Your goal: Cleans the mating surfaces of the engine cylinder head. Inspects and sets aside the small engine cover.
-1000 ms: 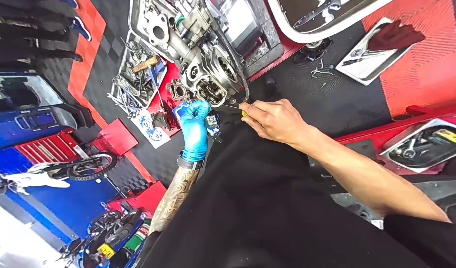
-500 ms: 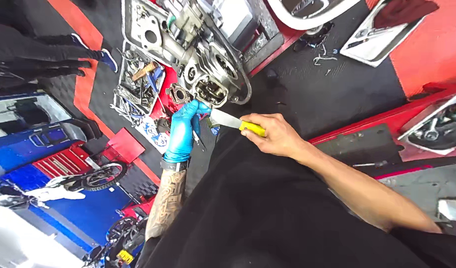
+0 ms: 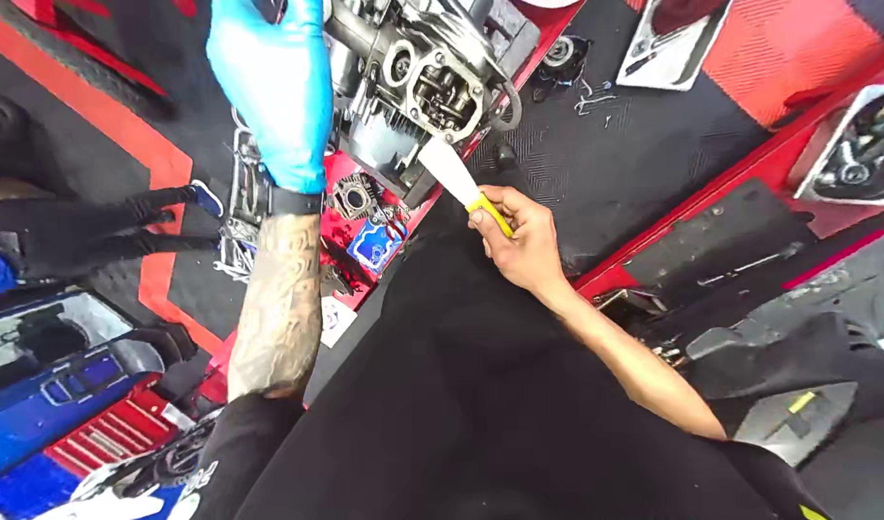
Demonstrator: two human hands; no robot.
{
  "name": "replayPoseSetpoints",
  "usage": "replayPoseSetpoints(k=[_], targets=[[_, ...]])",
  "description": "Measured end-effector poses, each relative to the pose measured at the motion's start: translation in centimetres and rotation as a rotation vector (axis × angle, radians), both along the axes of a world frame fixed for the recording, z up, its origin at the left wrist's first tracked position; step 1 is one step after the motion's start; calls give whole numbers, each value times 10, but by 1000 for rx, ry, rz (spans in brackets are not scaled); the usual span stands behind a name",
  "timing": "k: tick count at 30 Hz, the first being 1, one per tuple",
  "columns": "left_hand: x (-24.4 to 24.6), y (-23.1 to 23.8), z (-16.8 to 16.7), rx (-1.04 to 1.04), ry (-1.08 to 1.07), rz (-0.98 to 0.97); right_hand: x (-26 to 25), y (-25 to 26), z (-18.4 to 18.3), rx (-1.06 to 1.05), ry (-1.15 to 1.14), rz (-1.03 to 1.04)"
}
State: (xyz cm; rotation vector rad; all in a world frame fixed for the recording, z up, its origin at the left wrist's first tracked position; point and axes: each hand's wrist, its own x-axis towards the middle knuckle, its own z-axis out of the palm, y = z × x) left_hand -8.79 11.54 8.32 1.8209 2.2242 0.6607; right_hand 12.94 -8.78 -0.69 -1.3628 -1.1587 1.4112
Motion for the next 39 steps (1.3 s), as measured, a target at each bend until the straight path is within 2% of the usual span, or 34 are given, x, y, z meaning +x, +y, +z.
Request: replayPoseSetpoints(k=[2,5,16,20,29,39], targets=[[2,17,-6,-118,87,-27,-9,-3,2,2,-11,-40],[2,31,-14,-237,97,-99,-18,-3,8,23,-61,-46],[-1,42,-25,-246,80,-173,-27,16,19,93,-244,-85],[-6,37,-20,-247,94,-158,-21,24,20,61,-277,-40],[-6,32,-28,-198,55,-154,-23,29,17,167,-345,6],[-5,32,-30,-189,33,-120,-16,33,-36,525,-369,-27]])
